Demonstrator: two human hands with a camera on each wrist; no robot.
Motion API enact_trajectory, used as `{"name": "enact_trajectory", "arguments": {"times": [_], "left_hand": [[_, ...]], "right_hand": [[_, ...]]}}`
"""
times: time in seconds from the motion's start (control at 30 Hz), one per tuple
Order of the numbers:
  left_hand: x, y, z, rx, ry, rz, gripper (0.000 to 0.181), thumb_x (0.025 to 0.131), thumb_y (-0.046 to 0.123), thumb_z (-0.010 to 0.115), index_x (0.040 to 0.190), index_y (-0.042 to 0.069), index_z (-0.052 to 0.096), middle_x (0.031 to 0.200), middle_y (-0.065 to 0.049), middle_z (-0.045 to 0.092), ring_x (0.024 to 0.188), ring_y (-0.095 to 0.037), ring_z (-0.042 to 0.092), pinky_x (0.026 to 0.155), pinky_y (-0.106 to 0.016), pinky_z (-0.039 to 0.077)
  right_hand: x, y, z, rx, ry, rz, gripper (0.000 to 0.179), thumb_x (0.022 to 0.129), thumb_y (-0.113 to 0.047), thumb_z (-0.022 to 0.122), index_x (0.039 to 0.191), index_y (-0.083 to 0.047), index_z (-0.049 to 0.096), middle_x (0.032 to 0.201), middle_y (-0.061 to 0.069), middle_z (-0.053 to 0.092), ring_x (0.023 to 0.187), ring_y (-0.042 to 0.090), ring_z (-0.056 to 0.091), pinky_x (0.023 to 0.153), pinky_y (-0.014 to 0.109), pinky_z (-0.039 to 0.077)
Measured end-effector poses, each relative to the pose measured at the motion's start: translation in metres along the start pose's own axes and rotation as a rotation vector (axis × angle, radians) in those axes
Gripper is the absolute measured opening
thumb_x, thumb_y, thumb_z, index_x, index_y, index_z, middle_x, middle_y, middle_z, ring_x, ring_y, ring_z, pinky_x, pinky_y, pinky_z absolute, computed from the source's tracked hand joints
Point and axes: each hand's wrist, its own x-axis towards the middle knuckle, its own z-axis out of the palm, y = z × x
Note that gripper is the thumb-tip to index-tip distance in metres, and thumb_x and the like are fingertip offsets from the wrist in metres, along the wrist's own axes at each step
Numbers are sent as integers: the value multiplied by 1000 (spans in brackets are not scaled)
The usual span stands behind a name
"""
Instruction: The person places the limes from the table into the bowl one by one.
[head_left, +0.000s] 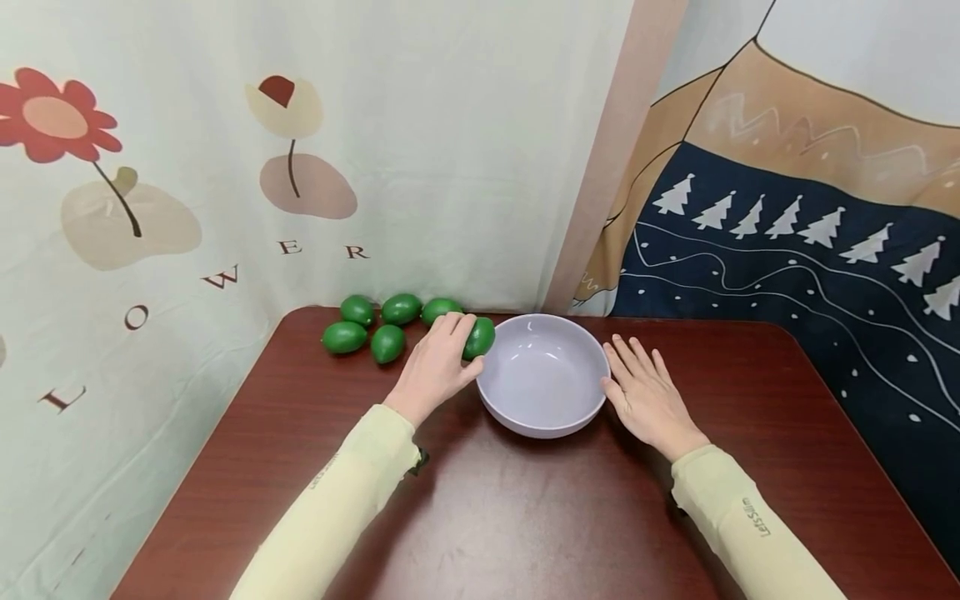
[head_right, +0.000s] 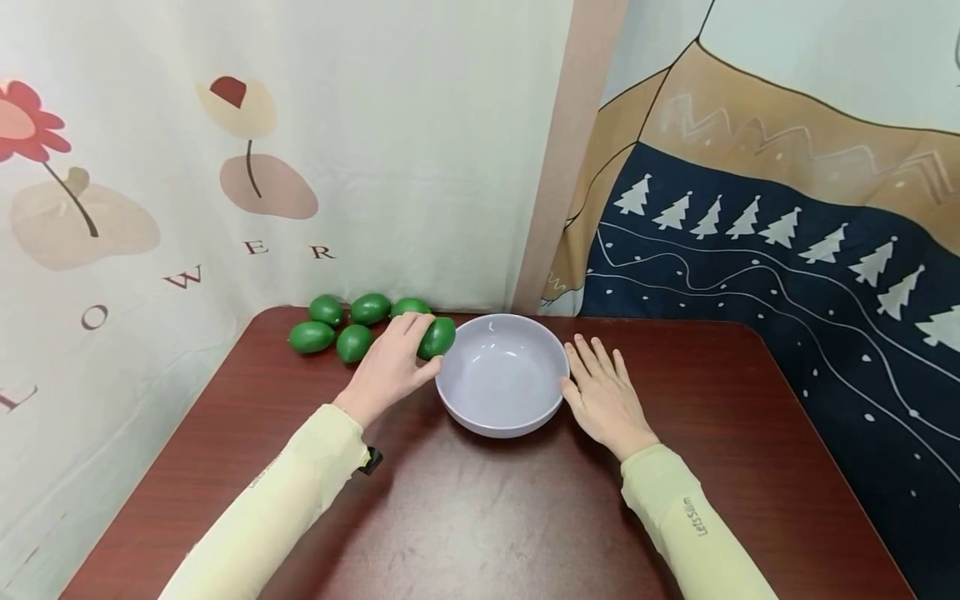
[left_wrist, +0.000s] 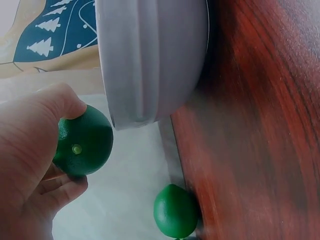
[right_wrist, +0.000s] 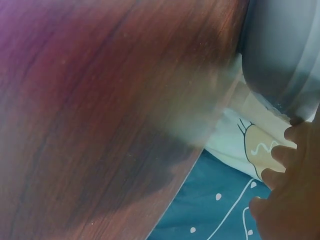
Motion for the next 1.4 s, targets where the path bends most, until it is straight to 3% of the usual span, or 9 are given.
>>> {"name": "enact_trajectory", "arguments": {"times": [0.27, 0.5, 1.07, 1.4], "left_hand": [[0, 5, 4, -9, 2, 11, 53, 82, 12, 74, 131, 1, 59, 121, -14, 61, 113, -32, 56, 89, -43, 56], [1, 11, 8, -35, 12, 42, 52, 81, 11, 75, 130, 0, 60, 123, -14, 61, 114, -30, 57, 90, -41, 57], [4, 20, 22, -36, -23, 95, 49, 81, 11, 78, 126, 3, 61, 115, -10, 61, 106, -28, 57, 84, -40, 56], [6, 24, 30, -19, -85, 110, 46, 83, 12, 77, 125, 3, 59, 117, -11, 62, 103, -26, 56, 81, -36, 56]], "right_hand": [[0, 0, 1, -7, -14, 16, 63, 110, -37, 40, 162, -4, 30, 170, 17, 21, 158, 41, 12, 125, 61, 7], [0, 0, 3, -16, 22, 1, 63, 109, -37, 41, 161, -4, 32, 169, 17, 25, 157, 40, 14, 125, 61, 8], [3, 2, 2, -33, -2, 1, 63, 109, -38, 40, 162, -5, 30, 170, 16, 23, 158, 39, 13, 126, 60, 8], [2, 2, 3, -22, 8, 5, 63, 109, -38, 40, 162, -4, 32, 169, 16, 24, 158, 39, 14, 126, 59, 8]]}}
